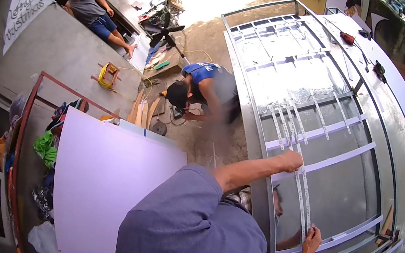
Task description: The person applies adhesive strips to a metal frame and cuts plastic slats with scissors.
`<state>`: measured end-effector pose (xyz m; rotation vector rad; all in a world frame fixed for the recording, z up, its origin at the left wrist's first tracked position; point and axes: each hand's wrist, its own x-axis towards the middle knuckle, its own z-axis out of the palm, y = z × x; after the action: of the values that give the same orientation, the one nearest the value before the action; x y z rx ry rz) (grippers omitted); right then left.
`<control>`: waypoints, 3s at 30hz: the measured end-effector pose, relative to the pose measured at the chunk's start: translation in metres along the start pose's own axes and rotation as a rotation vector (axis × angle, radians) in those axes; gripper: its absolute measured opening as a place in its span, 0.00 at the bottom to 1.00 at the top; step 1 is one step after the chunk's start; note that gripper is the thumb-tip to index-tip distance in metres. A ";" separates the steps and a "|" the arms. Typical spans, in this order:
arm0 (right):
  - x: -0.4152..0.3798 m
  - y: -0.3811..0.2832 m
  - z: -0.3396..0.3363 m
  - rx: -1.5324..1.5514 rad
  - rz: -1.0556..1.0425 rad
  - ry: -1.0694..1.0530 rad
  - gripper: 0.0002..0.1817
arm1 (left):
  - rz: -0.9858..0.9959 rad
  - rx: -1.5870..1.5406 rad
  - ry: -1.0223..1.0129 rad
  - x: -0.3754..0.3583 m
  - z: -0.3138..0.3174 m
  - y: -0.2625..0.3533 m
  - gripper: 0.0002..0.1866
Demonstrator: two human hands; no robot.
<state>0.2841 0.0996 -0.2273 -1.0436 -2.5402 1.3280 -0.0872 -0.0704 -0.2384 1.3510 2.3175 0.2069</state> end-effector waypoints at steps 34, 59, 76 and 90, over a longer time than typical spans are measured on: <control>-0.001 0.002 -0.029 0.344 0.297 -0.271 0.06 | 0.091 0.148 0.003 -0.014 -0.031 0.019 0.08; 0.005 -0.002 -0.014 0.463 0.271 -0.354 0.06 | -0.100 0.081 -0.171 -0.007 -0.037 -0.004 0.11; 0.003 -0.047 -0.044 0.423 0.177 -0.045 0.06 | -0.106 0.070 -0.248 -0.008 -0.040 0.004 0.08; 0.022 -0.029 -0.042 0.280 0.264 0.022 0.07 | -0.052 -0.181 -0.057 -0.006 -0.038 0.000 0.09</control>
<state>0.2678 0.1306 -0.1843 -1.3531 -2.1716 1.6653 -0.1017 -0.0714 -0.2024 1.1918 2.2249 0.3479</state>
